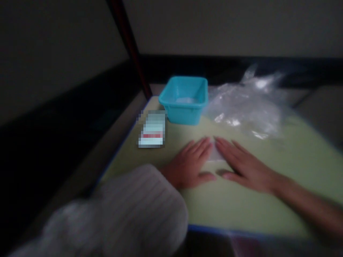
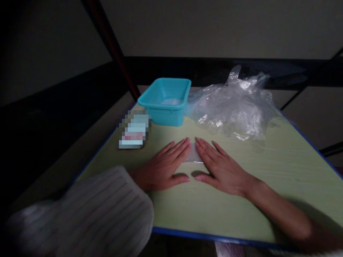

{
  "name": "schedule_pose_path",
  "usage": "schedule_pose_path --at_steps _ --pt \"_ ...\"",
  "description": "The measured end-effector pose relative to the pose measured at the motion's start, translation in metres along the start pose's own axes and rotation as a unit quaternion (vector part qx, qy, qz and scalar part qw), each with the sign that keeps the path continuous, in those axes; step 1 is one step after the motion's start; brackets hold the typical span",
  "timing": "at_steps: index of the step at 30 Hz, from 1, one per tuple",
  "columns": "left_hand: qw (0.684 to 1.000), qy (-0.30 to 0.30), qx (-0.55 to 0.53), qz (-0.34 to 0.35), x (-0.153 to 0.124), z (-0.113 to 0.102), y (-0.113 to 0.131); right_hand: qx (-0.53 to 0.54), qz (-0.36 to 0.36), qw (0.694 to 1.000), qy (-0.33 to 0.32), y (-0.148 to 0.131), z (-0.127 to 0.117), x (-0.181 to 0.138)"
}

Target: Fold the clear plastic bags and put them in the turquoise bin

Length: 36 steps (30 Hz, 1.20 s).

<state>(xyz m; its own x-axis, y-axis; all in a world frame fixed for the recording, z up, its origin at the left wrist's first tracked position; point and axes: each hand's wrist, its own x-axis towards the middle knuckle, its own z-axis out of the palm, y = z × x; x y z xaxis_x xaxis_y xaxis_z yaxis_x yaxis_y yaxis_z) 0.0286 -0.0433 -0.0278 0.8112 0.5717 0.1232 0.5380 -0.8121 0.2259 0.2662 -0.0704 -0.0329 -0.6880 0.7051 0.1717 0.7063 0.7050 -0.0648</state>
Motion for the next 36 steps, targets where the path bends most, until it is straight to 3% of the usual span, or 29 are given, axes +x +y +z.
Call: schedule_pose_path --at_steps 4,8,27,32,36 --pt "0.999 0.025 -0.011 0.046 0.001 0.001 -0.004 -0.002 -0.009 1.000 0.019 0.001 0.001 -0.001" --pt "0.996 0.006 -0.015 0.089 0.002 0.001 -0.006 -0.009 -0.012 1.000 0.017 0.000 0.002 -0.001" --pt "0.996 -0.041 -0.035 0.066 0.004 -0.001 -0.003 0.004 -0.014 1.000 0.007 0.001 0.000 -0.002" --pt "0.995 -0.028 -0.074 0.067 0.003 -0.002 -0.006 0.067 -0.003 0.998 0.009 0.004 -0.005 -0.001" --pt "0.991 0.004 -0.126 0.038 0.003 -0.006 -0.009 0.126 0.007 0.990 0.058 0.010 -0.013 -0.001"
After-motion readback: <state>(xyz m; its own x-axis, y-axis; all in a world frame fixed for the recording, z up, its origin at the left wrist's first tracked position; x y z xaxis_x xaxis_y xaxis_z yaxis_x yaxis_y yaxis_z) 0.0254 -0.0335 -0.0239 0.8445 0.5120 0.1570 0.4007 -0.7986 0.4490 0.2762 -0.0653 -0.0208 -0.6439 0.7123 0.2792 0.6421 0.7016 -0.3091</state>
